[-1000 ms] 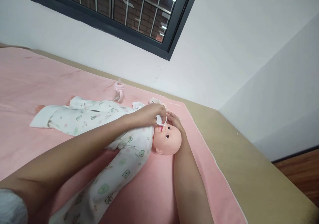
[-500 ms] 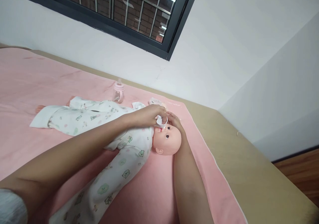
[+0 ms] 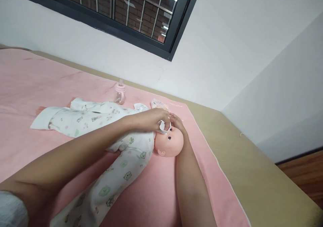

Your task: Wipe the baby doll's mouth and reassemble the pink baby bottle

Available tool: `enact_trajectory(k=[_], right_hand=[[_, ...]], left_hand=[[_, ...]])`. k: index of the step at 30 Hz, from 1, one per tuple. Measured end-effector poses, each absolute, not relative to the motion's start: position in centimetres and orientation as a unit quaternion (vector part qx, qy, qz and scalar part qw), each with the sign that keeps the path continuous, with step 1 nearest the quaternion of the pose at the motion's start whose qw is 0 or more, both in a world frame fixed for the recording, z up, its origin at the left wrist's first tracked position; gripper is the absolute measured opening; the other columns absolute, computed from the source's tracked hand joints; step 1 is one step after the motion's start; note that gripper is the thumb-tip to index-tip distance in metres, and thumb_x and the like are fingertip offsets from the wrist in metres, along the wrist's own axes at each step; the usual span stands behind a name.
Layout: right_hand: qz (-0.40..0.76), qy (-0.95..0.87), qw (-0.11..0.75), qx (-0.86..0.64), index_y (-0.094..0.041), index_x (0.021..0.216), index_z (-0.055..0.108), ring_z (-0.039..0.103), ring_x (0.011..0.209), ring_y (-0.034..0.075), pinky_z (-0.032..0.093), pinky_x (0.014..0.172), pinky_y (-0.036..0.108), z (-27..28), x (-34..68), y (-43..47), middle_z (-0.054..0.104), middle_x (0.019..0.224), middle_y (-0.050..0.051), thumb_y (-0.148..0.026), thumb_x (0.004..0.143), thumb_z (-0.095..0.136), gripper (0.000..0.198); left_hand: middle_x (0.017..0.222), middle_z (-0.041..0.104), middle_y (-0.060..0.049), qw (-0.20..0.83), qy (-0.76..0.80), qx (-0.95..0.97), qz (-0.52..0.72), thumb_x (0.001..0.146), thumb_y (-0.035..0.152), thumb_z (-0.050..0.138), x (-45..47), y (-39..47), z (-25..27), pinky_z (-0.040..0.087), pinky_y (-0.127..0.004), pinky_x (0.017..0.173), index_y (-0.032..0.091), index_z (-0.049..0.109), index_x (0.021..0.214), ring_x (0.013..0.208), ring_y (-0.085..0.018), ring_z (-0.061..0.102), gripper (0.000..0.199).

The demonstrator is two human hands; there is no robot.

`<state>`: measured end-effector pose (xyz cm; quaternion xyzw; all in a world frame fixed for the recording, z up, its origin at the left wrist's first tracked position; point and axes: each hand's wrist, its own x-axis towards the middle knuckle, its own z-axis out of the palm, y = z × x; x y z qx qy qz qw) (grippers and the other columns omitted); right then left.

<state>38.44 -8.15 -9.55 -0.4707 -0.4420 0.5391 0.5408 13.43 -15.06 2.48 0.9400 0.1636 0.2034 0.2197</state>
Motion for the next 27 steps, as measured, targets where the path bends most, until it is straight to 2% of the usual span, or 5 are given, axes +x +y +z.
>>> enact_trajectory(k=[6,15,18,22,27], right_hand=[[0.539,-0.442,0.536,-0.477,-0.021,0.098,0.065,0.070,0.096,0.022,0.057,0.089,0.034,-9.2,38.2,-8.5,0.074,0.087,0.002,-0.023,0.066,0.077,0.034],[0.539,-0.435,0.549,-0.468,-0.020,0.100,0.065,0.070,0.100,0.021,0.056,0.093,0.033,-9.2,38.0,-8.7,0.073,0.090,0.003,-0.025,0.062,0.083,0.043],[0.539,-0.446,0.536,-0.472,-0.020,0.103,0.064,0.071,0.096,0.019,0.055,0.094,0.033,-9.5,38.3,-8.4,0.074,0.093,0.004,-0.028,0.063,0.083,0.045],[0.532,-0.477,0.517,-0.471,-0.022,0.107,0.064,0.071,0.096,0.018,0.053,0.099,0.036,-8.3,38.5,-8.4,0.074,0.104,0.005,-0.033,0.066,0.084,0.047],[0.471,-0.581,0.514,-0.420,-0.028,0.111,0.066,0.066,0.113,0.020,0.048,0.107,0.040,-2.6,37.7,-9.7,0.068,0.124,0.004,-0.041,0.073,0.082,0.043]], left_hand=[[0.097,0.067,-0.002,0.231,0.150,0.942,0.194,0.062,-0.011,0.045,13.4,-15.1,2.4,0.043,-0.024,0.076,0.019,0.074,0.084,0.094,-0.018,0.062,0.048],[0.096,0.065,-0.003,0.229,0.165,0.940,0.191,0.067,-0.003,0.051,12.5,-15.2,3.5,0.043,-0.024,0.071,0.018,0.074,0.083,0.085,-0.016,0.061,0.035],[0.115,0.064,-0.004,0.221,0.178,0.932,0.224,0.069,0.000,0.051,11.7,-14.8,3.8,0.046,-0.027,0.083,0.019,0.073,0.082,0.102,-0.020,0.062,0.032],[0.139,0.054,-0.004,0.198,0.202,0.918,0.279,0.070,0.004,0.050,10.5,-13.8,3.8,0.045,-0.034,0.101,0.021,0.072,0.083,0.130,-0.026,0.050,0.030],[0.144,0.052,-0.005,0.161,0.255,0.897,0.324,0.072,0.009,0.052,9.7,-12.8,3.8,0.042,-0.042,0.110,0.021,0.073,0.086,0.133,-0.027,0.049,0.028]])
